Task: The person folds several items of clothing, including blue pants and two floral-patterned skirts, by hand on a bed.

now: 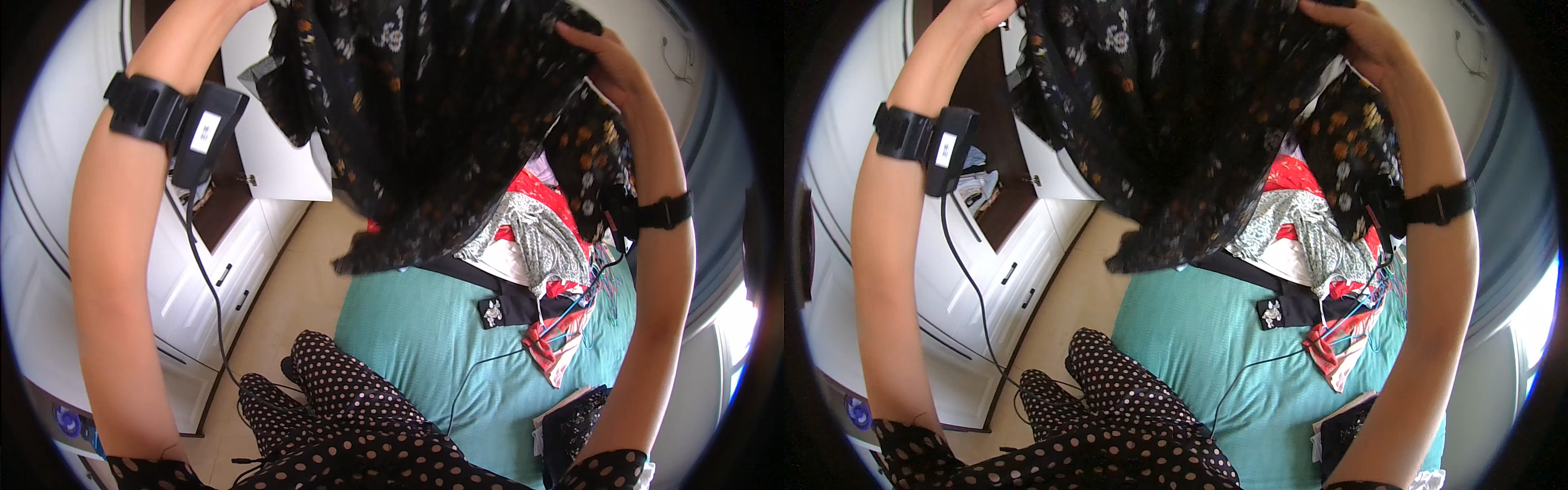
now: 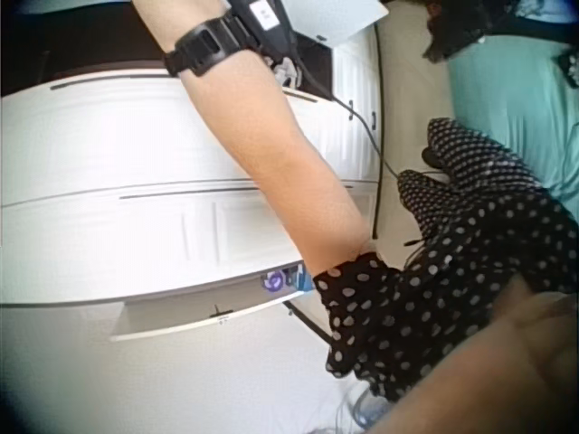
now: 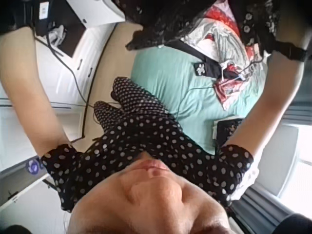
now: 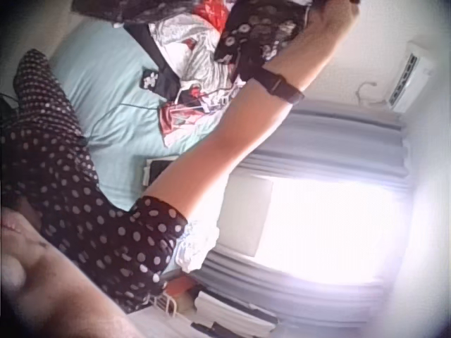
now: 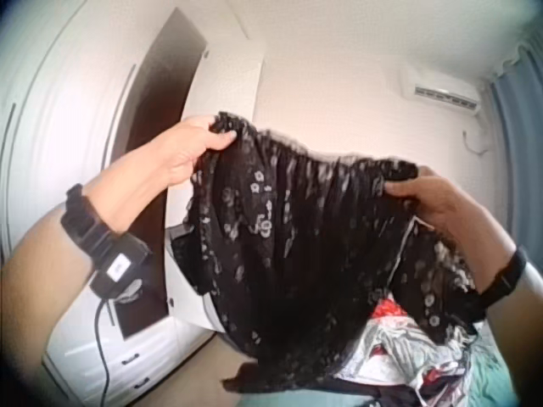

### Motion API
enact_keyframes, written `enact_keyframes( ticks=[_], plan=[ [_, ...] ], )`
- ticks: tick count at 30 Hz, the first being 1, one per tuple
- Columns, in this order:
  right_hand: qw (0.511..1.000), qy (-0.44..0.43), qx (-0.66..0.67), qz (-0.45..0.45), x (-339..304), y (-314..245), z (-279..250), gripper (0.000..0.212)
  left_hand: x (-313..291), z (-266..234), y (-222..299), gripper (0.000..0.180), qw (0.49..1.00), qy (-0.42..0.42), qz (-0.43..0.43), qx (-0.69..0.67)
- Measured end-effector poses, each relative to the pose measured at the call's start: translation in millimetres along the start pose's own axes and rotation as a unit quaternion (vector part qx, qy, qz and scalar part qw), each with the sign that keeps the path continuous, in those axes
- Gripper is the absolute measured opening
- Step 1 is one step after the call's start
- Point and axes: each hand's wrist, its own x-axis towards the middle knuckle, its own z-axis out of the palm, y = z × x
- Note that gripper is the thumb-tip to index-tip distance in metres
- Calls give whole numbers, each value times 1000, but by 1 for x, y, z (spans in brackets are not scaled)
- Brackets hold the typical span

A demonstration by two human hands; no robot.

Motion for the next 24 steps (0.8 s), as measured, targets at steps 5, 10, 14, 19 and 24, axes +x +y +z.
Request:
enact_keyframes(
  ticks=[5, 10, 14, 19, 24],
  plan=[
    [993, 7, 110, 30, 5, 3, 2, 38, 6, -40, -9, 11, 998, 38, -41, 38],
    [992, 89, 64, 68, -11, 13, 12, 43, -2, -51, -4, 12, 990, 85, -56, 93],
    [993, 55, 93, 49, -17, -1, -9, 43, 2, -54, -3, 11, 986, 70, -22, 152],
    [994, 87, 61, 33, -18, 4, -25, 35, 5, -49, -10, 11, 993, 49, -20, 109],
    [998, 63, 22, 18, -34, -16, -35, 34, -10, -61, -5, 15, 995, 10, 4, 99]
  ],
)
